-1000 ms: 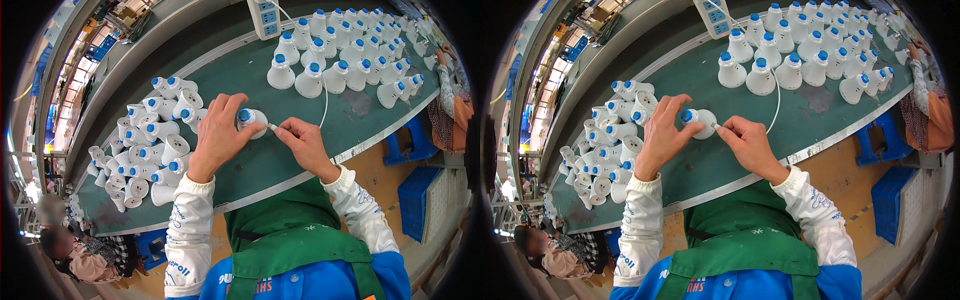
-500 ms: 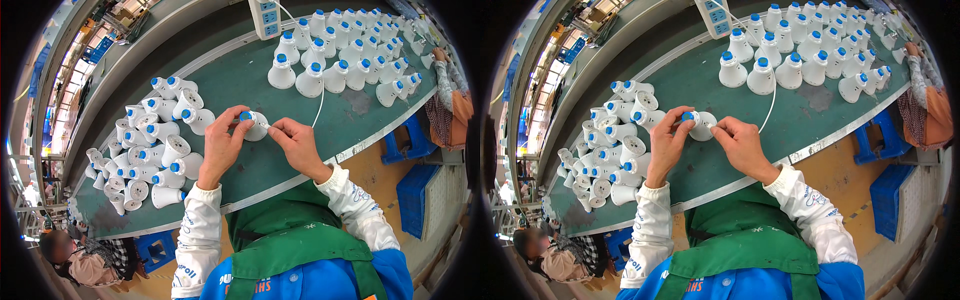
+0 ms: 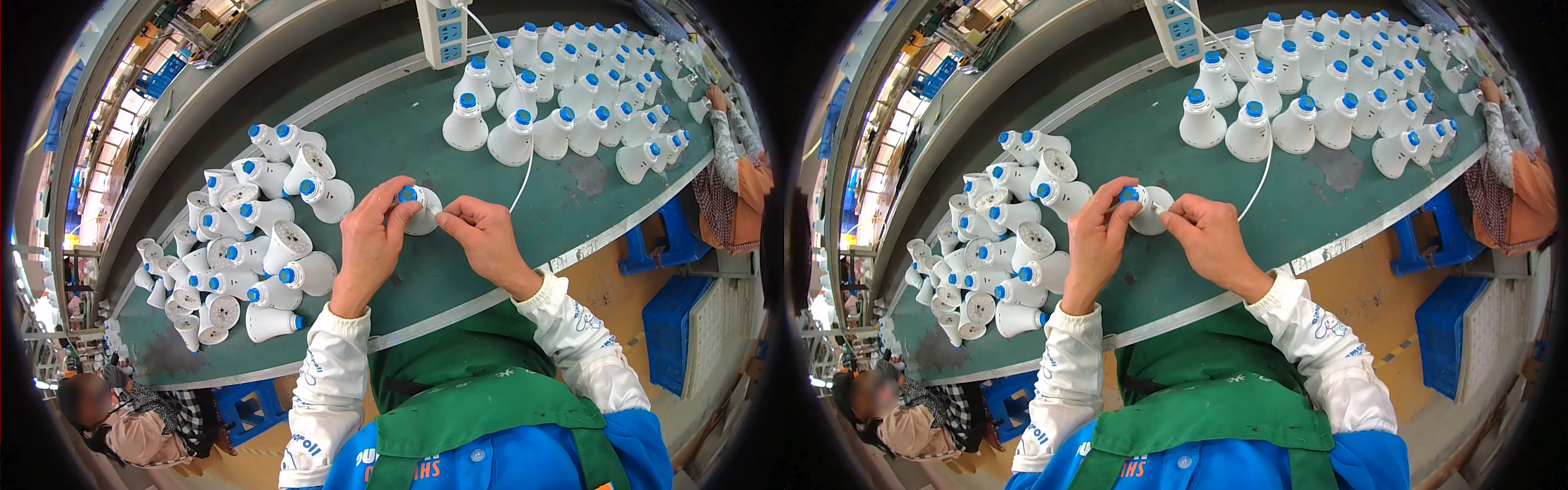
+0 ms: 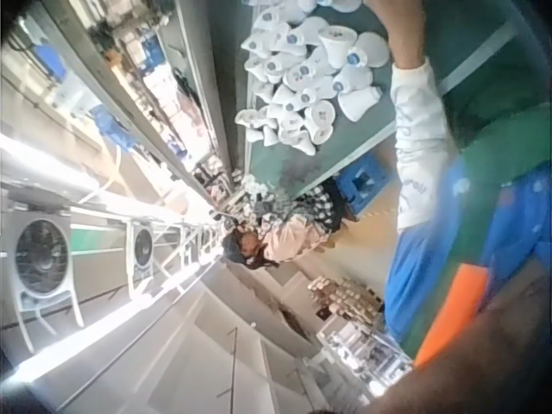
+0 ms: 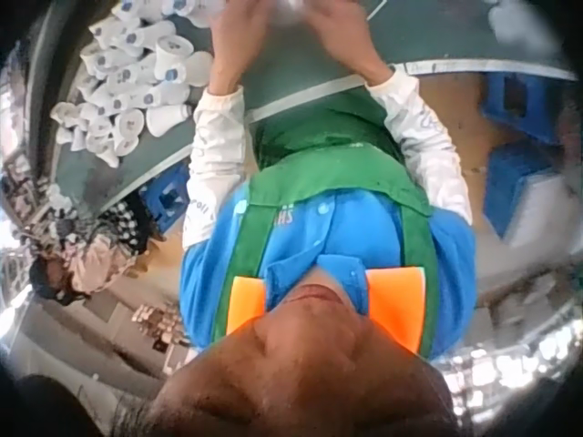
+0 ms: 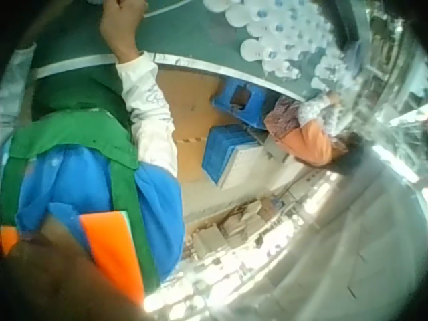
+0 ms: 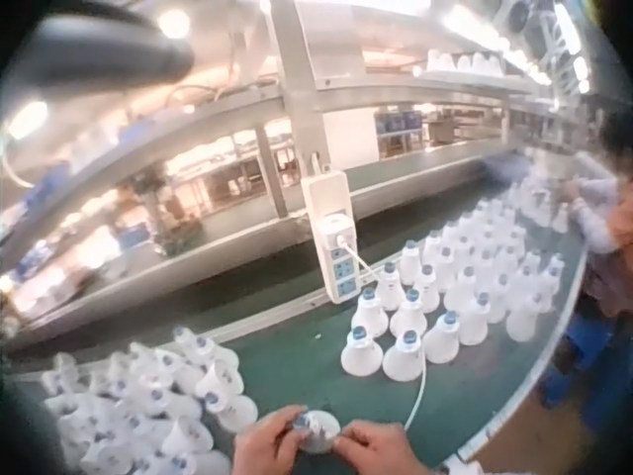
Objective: The person tests light bulbs by plugging a cable into each bulb to illuminate it, then places the tested light bulbs in rows on the table.
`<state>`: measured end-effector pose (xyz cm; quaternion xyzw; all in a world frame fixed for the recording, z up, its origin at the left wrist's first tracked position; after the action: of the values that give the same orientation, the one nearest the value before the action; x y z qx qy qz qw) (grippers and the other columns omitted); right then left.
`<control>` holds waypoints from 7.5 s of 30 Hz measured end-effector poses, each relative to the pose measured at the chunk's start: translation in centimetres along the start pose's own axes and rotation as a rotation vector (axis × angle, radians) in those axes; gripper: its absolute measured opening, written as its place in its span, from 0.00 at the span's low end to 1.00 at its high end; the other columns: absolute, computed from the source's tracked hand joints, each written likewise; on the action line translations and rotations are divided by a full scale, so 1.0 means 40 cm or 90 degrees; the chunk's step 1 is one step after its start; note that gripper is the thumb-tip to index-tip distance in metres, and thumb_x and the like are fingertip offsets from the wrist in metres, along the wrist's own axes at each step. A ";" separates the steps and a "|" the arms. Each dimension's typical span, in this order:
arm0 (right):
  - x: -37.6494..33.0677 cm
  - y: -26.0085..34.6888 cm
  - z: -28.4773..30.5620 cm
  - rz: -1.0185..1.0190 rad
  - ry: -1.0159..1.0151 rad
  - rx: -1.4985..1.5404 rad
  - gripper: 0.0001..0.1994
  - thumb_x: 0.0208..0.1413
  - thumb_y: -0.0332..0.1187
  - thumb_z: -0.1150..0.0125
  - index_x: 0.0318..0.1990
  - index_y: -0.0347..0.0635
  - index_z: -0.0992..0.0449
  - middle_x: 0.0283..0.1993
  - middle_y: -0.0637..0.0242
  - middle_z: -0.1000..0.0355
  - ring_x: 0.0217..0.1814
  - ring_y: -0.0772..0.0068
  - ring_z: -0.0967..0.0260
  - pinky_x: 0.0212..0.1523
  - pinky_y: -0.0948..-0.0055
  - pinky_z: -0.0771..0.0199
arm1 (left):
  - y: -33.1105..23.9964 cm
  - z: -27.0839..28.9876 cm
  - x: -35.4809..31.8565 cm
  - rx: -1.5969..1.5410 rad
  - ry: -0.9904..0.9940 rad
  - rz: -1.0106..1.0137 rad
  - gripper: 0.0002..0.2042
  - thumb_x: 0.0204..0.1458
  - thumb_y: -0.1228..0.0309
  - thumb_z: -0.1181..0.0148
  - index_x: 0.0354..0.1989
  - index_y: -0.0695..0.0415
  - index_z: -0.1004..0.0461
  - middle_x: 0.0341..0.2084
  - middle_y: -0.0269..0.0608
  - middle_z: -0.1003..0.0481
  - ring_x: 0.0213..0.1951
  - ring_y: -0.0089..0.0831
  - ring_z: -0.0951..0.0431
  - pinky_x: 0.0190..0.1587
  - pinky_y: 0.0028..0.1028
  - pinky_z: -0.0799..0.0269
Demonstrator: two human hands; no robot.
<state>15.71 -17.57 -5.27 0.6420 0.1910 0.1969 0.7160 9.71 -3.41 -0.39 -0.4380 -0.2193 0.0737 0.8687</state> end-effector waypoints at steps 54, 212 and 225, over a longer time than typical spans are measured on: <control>-0.073 0.041 0.204 0.225 -0.094 -0.228 0.10 0.54 0.30 0.39 0.23 0.40 0.30 0.16 0.60 0.35 0.16 0.57 0.36 0.18 0.64 0.42 | -0.052 -0.061 -0.023 0.227 -0.037 0.001 0.13 0.54 0.72 0.43 0.47 0.58 0.32 0.38 0.45 0.27 0.31 0.41 0.24 0.32 0.33 0.29; -0.068 0.065 -0.149 -0.199 0.257 0.140 0.30 0.53 0.38 0.48 0.63 0.35 0.42 0.47 0.64 0.29 0.38 0.83 0.37 0.35 0.84 0.40 | 0.017 -0.102 -0.215 -0.778 -0.330 0.415 0.30 0.64 0.44 0.71 0.68 0.49 0.56 0.46 0.39 0.34 0.41 0.25 0.30 0.36 0.22 0.30; -0.091 0.073 -0.142 -0.082 0.272 0.190 0.27 0.56 0.35 0.48 0.61 0.31 0.41 0.49 0.59 0.29 0.49 0.75 0.32 0.50 0.75 0.33 | -0.014 -0.098 -0.221 -0.719 -0.348 0.329 0.27 0.67 0.50 0.73 0.69 0.52 0.57 0.55 0.43 0.40 0.52 0.30 0.34 0.54 0.27 0.34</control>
<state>9.51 -14.42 -2.88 0.6706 0.4052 0.2518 0.5680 3.54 -9.42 -4.77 -0.8286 -0.3241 0.2614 0.3743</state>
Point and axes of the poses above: each hand's wrist, its own x-axis towards the middle knuckle, its own z-axis out of the back of the hand, y = z × x, the point moved 8 cm from there along x, towards the middle knuckle
